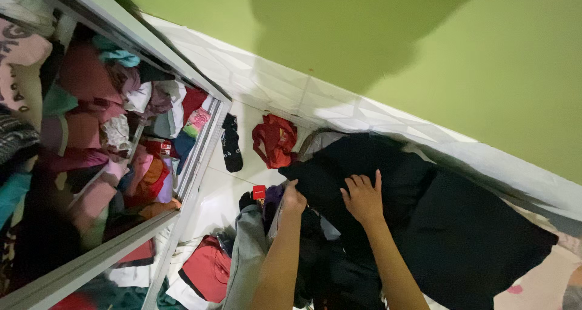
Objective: The person picks up a dark garment from a pile and folds it on a surface by bringing the sides together and smoothing the fabric.
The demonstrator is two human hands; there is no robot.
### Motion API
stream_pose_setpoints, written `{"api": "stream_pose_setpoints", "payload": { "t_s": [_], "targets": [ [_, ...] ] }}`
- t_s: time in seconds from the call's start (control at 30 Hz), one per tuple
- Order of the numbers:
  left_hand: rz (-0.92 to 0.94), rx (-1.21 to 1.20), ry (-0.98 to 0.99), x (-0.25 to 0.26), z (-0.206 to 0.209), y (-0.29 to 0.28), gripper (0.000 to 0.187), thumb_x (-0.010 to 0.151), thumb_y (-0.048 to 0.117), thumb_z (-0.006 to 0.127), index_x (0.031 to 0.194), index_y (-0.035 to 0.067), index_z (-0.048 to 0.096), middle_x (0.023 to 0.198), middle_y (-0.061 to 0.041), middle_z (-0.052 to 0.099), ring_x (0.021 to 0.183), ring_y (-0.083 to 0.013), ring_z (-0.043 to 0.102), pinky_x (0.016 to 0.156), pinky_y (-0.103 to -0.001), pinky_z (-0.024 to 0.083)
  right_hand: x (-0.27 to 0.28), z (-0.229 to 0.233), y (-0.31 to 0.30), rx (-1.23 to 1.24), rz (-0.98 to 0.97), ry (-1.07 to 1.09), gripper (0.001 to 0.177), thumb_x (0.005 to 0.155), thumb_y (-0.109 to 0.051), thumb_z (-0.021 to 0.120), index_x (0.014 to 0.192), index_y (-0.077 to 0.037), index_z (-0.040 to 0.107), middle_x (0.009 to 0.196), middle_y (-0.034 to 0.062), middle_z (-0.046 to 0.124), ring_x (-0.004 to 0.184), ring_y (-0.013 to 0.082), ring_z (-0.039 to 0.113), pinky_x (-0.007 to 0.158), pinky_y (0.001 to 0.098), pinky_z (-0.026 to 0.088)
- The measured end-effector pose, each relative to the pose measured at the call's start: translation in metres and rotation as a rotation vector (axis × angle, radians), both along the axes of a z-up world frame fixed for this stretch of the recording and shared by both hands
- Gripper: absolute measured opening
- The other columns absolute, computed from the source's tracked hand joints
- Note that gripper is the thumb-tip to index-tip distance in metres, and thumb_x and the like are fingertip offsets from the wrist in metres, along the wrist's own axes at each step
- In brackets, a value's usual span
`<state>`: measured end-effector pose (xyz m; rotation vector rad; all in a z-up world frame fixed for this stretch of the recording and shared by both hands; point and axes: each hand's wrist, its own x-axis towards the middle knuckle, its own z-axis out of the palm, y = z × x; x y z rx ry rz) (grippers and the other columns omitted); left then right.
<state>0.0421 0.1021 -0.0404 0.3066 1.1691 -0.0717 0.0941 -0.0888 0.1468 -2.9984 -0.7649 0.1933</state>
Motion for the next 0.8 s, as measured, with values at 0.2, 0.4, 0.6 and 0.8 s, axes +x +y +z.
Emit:
{"api": "stream_pose_setpoints", "payload": {
  "t_s": [0.2, 0.4, 0.6, 0.8],
  "targets": [
    [0.057, -0.068, -0.161, 0.005, -0.007, 0.002, 0.052, 0.094, 0.023, 0.063, 0.143, 0.009, 0.051, 0.147, -0.015, 0.056, 0.134, -0.0323, 0.052, 0.117, -0.048, 0.038, 0.007, -0.013, 0.006, 0.010, -0.052, 0.056, 0.037, 0.091, -0.028, 0.067, 0.124, -0.012, 0.069, 0.128, 0.0063, 0.066, 0.128, 0.0264, 0.057, 0.124, 0.0601, 0.019],
    [0.005, -0.161, -0.136, 0.008, -0.018, 0.004, 0.056, 0.099, 0.021, 0.059, 0.151, 0.002, 0.048, 0.147, -0.018, 0.057, 0.134, -0.0364, 0.053, 0.114, -0.051, 0.035, 0.021, -0.039, 0.015, -0.038, -0.041, 0.130, 0.041, 0.098, -0.033, 0.055, 0.131, -0.010, 0.065, 0.139, 0.0099, 0.062, 0.137, 0.0304, 0.050, 0.122, 0.0608, 0.018],
    [0.049, -0.005, -0.339, 0.012, -0.020, 0.006, 0.050, 0.095, 0.008, 0.059, 0.145, 0.009, 0.056, 0.140, -0.014, 0.062, 0.126, -0.0330, 0.060, 0.111, -0.046, 0.047, 0.031, -0.064, 0.024, -0.064, -0.051, 0.180, 0.043, 0.100, -0.031, 0.050, 0.135, -0.010, 0.063, 0.141, 0.0118, 0.060, 0.137, 0.0320, 0.047, 0.120, 0.0618, 0.017],
    [0.052, -0.061, -0.218, 0.009, -0.031, 0.017, 0.044, 0.092, 0.015, 0.068, 0.135, 0.008, 0.059, 0.128, -0.012, 0.066, 0.117, -0.0310, 0.063, 0.105, -0.047, 0.050, 0.044, -0.062, 0.041, -0.101, -0.133, 0.357, 0.045, 0.098, -0.034, 0.053, 0.139, -0.015, 0.060, 0.145, 0.0081, 0.058, 0.142, 0.0308, 0.046, 0.123, 0.0616, 0.018]
  ]
}}
